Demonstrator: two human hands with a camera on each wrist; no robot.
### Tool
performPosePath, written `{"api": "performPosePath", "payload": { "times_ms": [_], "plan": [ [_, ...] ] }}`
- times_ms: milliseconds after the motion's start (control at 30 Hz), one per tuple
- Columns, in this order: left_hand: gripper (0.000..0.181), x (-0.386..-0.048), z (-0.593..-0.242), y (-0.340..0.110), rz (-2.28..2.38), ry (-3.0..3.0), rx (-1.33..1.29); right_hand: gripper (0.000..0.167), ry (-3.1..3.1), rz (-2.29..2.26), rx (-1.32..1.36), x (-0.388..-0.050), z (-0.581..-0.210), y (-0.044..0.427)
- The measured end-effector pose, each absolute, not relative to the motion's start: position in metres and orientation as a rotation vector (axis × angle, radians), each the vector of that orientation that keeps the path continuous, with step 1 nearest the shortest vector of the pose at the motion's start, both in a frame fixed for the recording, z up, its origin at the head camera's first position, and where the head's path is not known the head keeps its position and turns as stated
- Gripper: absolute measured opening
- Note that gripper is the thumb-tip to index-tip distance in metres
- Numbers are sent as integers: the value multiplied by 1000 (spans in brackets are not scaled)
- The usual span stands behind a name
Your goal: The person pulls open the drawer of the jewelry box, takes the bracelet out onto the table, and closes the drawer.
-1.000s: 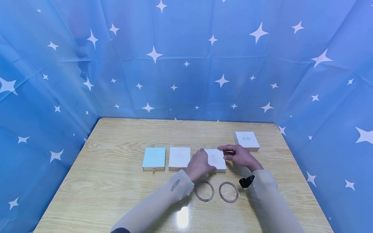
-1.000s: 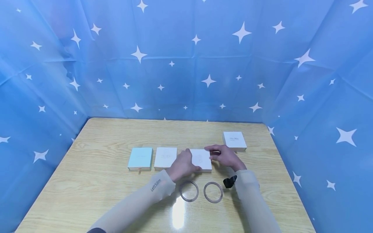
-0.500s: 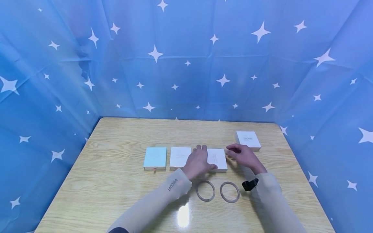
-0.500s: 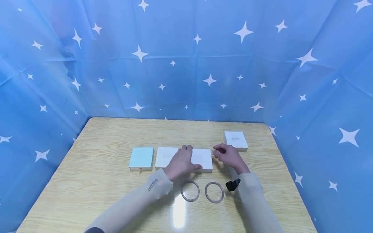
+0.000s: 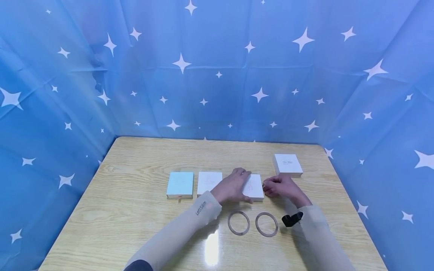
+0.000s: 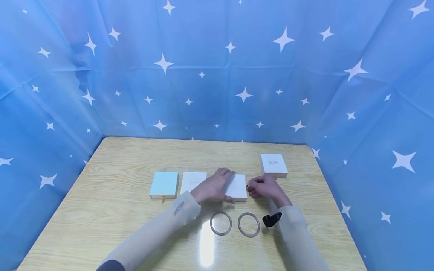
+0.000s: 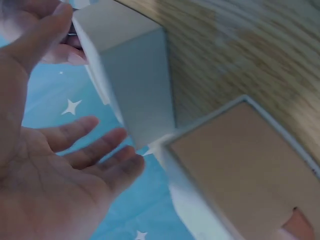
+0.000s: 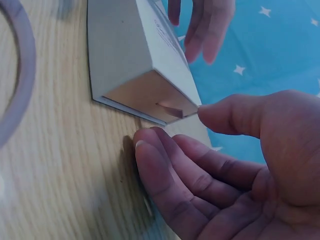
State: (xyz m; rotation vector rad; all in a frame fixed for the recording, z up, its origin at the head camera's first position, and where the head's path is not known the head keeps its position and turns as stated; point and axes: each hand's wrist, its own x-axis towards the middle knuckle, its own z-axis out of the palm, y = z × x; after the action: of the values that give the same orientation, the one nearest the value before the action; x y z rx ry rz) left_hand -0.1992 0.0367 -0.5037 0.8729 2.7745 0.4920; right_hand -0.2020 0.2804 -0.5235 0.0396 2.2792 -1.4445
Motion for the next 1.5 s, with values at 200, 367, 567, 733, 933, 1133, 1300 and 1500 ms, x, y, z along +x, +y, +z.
{"api": "performPosePath", "payload": {
  "times_ms": [200, 367, 567, 733, 933, 1133, 1300, 1500],
  "plan": [
    [108, -205, -513, 34, 502, 2760, 938, 37, 2281, -1405, 102, -200, -528, 274],
    [105, -208, -516, 34, 495, 2754, 956, 31, 2377, -1354, 141, -196, -529, 267],
    [103, -209, -516, 37, 479, 2750, 922, 20, 2495, -1253, 186, -190, -528, 260],
    [103, -208, -515, 39, 452, 2752, 904, 17, 2531, -1240, 192, -189, -528, 258],
    [103, -210, -516, 39, 445, 2750, 887, 15, 2555, -1247, 177, -189, -528, 256],
    [103, -210, -515, 40, 450, 2754, 896, 14, 2584, -1242, 162, -188, -529, 260],
    [101, -210, -514, 40, 449, 2758, 886, 13, 2580, -1267, 145, -187, -528, 264],
    [101, -210, -514, 41, 477, 2745, 862, 13, 2571, -1264, 161, -187, -529, 266]
  ]
}}
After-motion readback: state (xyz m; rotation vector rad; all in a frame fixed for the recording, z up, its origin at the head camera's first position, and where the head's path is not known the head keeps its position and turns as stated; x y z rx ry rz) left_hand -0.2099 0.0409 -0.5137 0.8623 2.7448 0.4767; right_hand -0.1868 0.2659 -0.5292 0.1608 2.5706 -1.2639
